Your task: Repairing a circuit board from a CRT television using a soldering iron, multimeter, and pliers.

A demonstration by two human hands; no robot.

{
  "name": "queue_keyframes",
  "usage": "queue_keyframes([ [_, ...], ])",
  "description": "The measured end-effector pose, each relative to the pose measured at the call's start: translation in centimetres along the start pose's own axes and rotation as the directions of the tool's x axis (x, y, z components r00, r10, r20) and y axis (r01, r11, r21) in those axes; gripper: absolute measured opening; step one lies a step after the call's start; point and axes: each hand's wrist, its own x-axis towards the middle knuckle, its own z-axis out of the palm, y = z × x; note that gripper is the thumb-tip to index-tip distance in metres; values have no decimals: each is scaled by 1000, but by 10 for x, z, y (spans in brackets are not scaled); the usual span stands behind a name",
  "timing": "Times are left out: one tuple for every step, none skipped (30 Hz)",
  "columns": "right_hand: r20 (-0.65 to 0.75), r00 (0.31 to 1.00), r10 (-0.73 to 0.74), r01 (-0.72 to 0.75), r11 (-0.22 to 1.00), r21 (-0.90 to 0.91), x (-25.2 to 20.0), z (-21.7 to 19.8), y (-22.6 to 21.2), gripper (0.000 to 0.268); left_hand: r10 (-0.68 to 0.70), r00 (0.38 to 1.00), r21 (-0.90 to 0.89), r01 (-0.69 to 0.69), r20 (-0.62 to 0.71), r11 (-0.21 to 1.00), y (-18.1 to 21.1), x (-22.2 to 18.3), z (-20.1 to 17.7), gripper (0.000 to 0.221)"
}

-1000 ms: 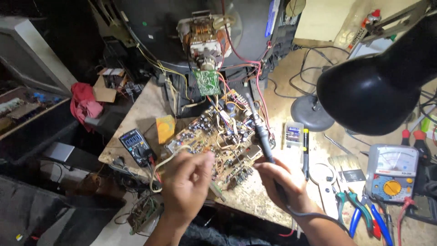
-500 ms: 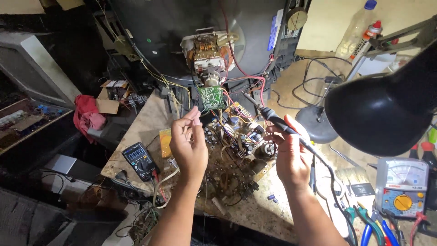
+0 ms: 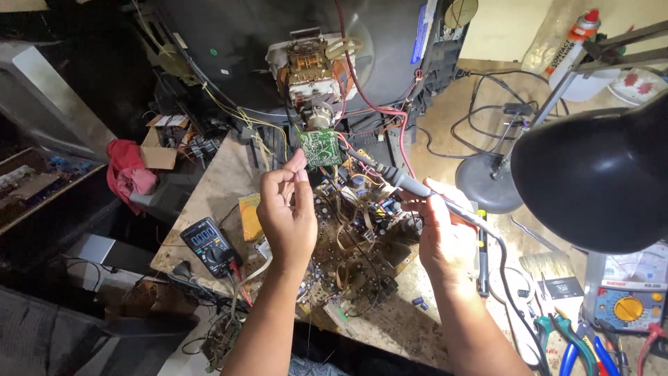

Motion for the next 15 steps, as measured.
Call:
queue_keyframes([
  [-1, 1000, 2, -2, 999, -47, 0, 1, -1, 27, 0, 1000, -4, 0, -3, 1000, 0, 1, 0, 6],
  [-3, 1000, 3, -3, 996, -94, -1, 1, -1, 27, 0, 1000, -8, -1, -6, 1000, 0, 2, 0, 6],
  [-2, 1000, 3, -3, 995, -95, -2, 2, -1, 27, 0, 1000, -8, 0, -6, 1000, 0, 2, 0, 6],
  [-8, 1000, 17, -17, 994, -110, -4, 2, -2, 27, -1, 1000, -15, 1, -6, 1000, 0, 2, 0, 6],
  [-13, 999, 31, -32, 992, -125, -5, 3, -2, 26, -2, 1000, -22, 2, -5, 1000, -1, 3, -1, 6],
  [-12, 999, 31, -33, 991, -126, -6, 4, -4, 26, -3, 1000, -23, 3, -6, 1000, -1, 3, -1, 6],
  [1, 1000, 24, -24, 988, -150, -6, 5, -6, 26, 1, 1000, -34, -1, -4, 999, -2, 2, -1, 6],
  [14, 1000, 17, -14, 985, -173, -6, 6, -7, 26, 5, 1000, -45, -5, -2, 999, -2, 2, -2, 5],
  [16, 1000, 17, -14, 985, -174, -7, 8, -7, 26, 4, 1000, -46, -4, -3, 999, -2, 2, -2, 5],
  [18, 1000, 22, -19, 986, -166, -7, 9, -7, 26, 7, 1000, -43, -7, 3, 999, -1, 2, -3, 6],
  [22, 999, 26, -22, 987, -157, -7, 11, -6, 27, 10, 1000, -39, -10, 9, 999, -1, 3, -4, 6],
  [23, 999, 26, -22, 987, -157, -6, 14, -8, 27, 10, 1000, -39, -10, 7, 999, -2, 3, -4, 6],
  [30, 999, 23, -17, 986, -163, -4, 18, -11, 28, 7, 1000, -47, -7, 6, 999, -3, 3, -4, 7],
  [36, 999, 19, -13, 986, -169, -3, 21, -13, 28, 3, 1000, -55, -3, 6, 998, -4, 3, -4, 7],
  [36, 999, 19, -13, 985, -169, -3, 21, -13, 28, 3, 1000, -55, -3, 6, 998, -4, 3, -4, 7],
])
